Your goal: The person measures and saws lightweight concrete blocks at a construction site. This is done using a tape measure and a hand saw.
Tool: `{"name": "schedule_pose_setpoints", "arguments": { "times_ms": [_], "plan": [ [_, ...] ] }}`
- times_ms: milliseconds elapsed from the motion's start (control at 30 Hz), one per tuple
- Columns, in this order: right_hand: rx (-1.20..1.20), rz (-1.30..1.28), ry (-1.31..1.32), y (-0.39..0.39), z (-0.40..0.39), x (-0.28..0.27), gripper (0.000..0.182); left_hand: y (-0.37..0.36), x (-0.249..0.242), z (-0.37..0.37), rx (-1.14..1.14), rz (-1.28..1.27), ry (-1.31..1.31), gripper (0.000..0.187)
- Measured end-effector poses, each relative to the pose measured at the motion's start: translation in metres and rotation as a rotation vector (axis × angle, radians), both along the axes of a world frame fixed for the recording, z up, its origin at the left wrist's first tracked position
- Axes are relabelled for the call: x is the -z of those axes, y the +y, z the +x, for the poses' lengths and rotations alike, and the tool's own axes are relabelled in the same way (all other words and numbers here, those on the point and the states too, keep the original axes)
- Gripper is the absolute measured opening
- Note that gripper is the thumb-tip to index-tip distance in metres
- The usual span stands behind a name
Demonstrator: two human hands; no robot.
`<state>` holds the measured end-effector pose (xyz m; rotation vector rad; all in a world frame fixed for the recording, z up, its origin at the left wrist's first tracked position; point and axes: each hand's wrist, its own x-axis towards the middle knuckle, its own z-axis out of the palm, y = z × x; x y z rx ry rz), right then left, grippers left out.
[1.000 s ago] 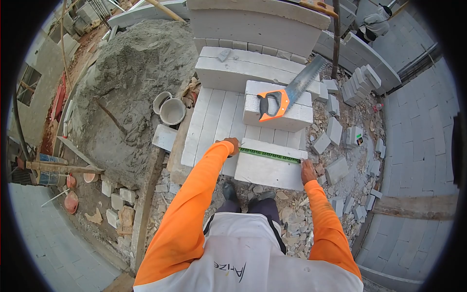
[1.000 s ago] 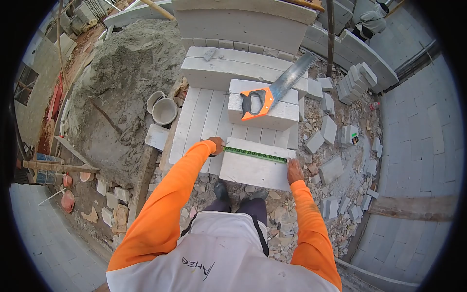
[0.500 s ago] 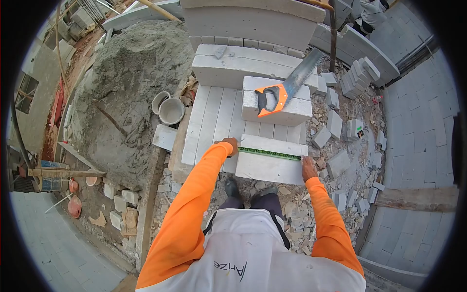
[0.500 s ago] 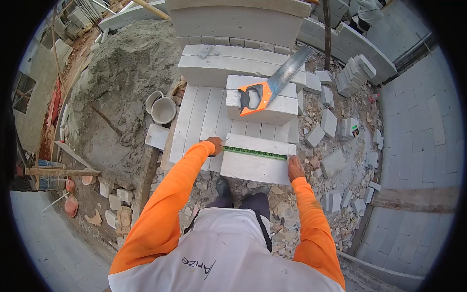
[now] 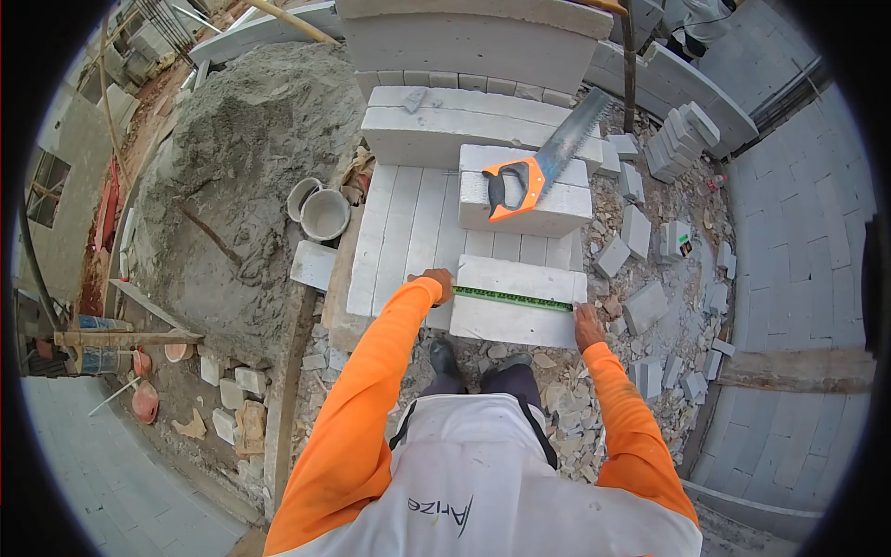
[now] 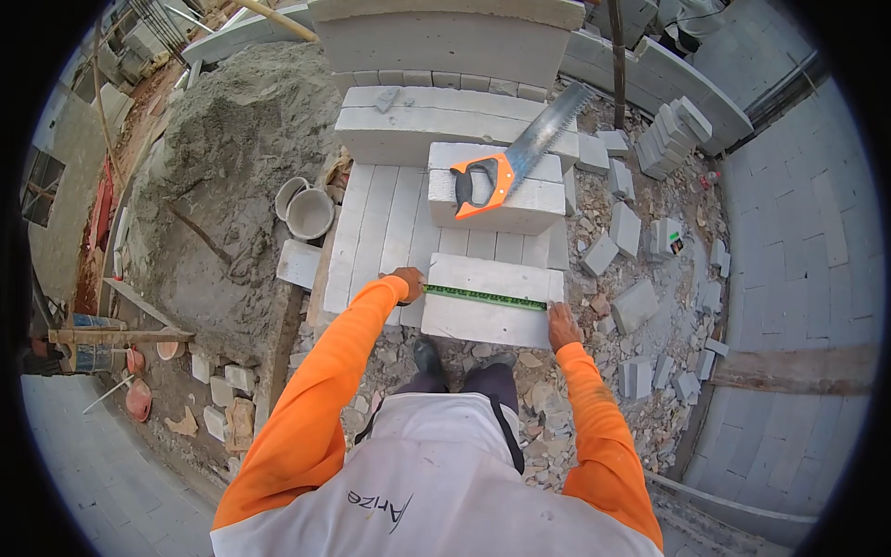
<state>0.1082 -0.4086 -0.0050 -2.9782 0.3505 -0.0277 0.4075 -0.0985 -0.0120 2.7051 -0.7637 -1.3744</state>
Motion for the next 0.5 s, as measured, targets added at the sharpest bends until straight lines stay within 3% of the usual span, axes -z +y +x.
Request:
{"name": "schedule_pose_setpoints", "arguments": {
  "times_ms": [500],
  "plan": [
    [0.002, 0.013, 0.003, 0.013, -0.026, 0.005, 0.034, 0.011, -0.025, -0.020, -0.017, -0.009, 0.013, 0.034]
  ]
}}
